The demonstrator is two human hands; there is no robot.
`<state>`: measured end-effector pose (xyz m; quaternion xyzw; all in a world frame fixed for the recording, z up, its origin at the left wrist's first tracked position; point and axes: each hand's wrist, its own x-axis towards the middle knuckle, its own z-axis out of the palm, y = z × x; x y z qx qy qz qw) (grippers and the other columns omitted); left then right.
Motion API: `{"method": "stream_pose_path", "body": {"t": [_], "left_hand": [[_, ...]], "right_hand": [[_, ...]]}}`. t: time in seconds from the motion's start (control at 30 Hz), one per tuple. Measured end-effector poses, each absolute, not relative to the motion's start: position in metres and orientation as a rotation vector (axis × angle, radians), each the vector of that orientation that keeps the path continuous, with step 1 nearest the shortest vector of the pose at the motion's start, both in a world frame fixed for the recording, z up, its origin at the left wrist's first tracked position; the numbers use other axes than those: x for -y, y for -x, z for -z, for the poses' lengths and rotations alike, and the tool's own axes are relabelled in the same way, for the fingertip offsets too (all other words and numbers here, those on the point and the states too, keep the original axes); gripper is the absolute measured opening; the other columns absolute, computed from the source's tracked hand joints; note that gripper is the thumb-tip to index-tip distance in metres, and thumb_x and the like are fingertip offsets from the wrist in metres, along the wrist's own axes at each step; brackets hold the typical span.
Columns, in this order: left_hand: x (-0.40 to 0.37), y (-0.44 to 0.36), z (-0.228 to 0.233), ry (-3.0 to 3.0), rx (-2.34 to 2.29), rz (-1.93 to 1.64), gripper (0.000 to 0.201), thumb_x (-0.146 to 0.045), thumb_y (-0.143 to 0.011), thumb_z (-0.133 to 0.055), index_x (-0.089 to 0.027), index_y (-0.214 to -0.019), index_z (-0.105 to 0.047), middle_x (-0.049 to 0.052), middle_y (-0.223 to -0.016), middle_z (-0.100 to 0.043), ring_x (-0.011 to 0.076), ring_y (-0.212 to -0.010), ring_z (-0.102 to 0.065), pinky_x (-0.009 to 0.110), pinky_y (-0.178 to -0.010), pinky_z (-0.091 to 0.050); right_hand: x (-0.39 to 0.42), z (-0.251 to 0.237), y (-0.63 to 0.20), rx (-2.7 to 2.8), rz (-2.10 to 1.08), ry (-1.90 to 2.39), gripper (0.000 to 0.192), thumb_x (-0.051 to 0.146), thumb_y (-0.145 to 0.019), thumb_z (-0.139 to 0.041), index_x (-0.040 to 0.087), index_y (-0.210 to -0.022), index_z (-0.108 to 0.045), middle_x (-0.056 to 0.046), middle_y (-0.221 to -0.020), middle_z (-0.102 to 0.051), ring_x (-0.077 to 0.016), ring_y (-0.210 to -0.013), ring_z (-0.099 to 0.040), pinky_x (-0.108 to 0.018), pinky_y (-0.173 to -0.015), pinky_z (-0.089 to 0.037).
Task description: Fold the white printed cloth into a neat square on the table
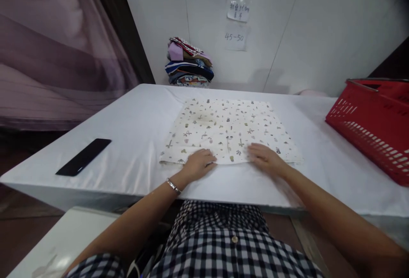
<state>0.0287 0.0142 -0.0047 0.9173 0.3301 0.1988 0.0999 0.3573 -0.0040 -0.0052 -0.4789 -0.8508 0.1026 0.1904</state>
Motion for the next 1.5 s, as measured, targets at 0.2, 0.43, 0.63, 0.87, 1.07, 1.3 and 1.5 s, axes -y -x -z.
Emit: {"method": "stream_pose_path", "body": {"t": [0.2,0.43,0.63,0.87,1.07,1.3,1.5], "left_hand": [[-0.014,-0.033,0.001,-2.686,-1.036,-0.552,0.026,-0.027,-0.092,-0.041,-0.019,-0.084,-0.064,0.003,-0.085,-0.062,0.0157,-0.085,-0.054,0.028,-0.075,-0.042],[-0.015,-0.035,-0.002,-2.77,-1.076,-0.546,0.023,-0.028,-0.091,-0.043,-0.019,-0.086,-0.063,0.003,-0.085,-0.062,0.016,-0.084,-0.054,0.028,-0.073,-0.041],[-0.026,-0.044,-0.012,-2.932,-1.304,-0.62,0.026,-0.023,-0.092,-0.039,-0.016,-0.079,-0.061,0.006,-0.082,-0.06,0.0182,-0.081,-0.051,0.031,-0.07,-0.037],[-0.013,-0.04,0.008,-3.019,-1.177,-0.458,0.023,-0.017,-0.09,-0.042,-0.016,-0.075,-0.06,0.005,-0.081,-0.058,0.0169,-0.078,-0.049,0.03,-0.067,-0.035],[-0.014,-0.037,0.002,-3.039,-1.164,-0.441,0.024,-0.02,-0.091,-0.04,-0.017,-0.078,-0.06,0.005,-0.083,-0.06,0.018,-0.081,-0.05,0.031,-0.07,-0.036],[-0.034,-0.042,-0.016,-2.704,-1.359,-0.484,0.019,-0.024,-0.092,-0.038,-0.019,-0.087,-0.056,0.002,-0.084,-0.062,0.0147,-0.071,-0.054,0.026,-0.059,-0.036],[-0.033,-0.043,-0.008,-2.812,-1.214,-0.417,0.012,-0.026,-0.089,-0.046,-0.019,-0.087,-0.056,0.002,-0.085,-0.061,0.0162,-0.077,-0.055,0.027,-0.063,-0.038]], "right_hand": [[0.009,0.006,-0.322,2.469,-0.195,1.168,0.034,0.038,-0.092,-0.039,0.025,-0.108,-0.066,-0.009,-0.109,-0.065,-0.0238,-0.104,-0.055,-0.045,-0.09,-0.044],[0.008,-0.005,-0.322,2.438,-0.371,1.303,0.033,0.035,-0.092,-0.038,0.029,-0.108,-0.067,-0.006,-0.102,-0.065,-0.0228,-0.097,-0.056,-0.041,-0.082,-0.047],[-0.004,-0.006,-0.313,2.23,-0.098,1.468,0.036,0.034,-0.093,-0.035,0.025,-0.103,-0.069,-0.008,-0.099,-0.064,-0.023,-0.096,-0.054,-0.037,-0.08,-0.046],[0.005,0.013,-0.32,2.472,-0.054,1.289,0.035,0.028,-0.093,-0.035,0.023,-0.102,-0.069,-0.009,-0.099,-0.064,-0.0226,-0.093,-0.052,-0.037,-0.081,-0.044],[0.007,0.009,-0.321,2.494,-0.075,1.295,0.033,0.026,-0.092,-0.037,0.025,-0.101,-0.069,-0.009,-0.095,-0.063,-0.0233,-0.093,-0.053,-0.038,-0.082,-0.043],[-0.009,-0.016,-0.32,2.496,-0.38,1.452,0.028,0.032,-0.09,-0.04,0.026,-0.102,-0.064,-0.004,-0.096,-0.064,-0.019,-0.086,-0.058,-0.03,-0.073,-0.046],[-0.014,-0.012,-0.324,2.569,-0.241,1.41,0.026,0.025,-0.09,-0.039,0.023,-0.088,-0.065,-0.004,-0.088,-0.064,-0.0175,-0.08,-0.058,-0.027,-0.067,-0.044]]}}
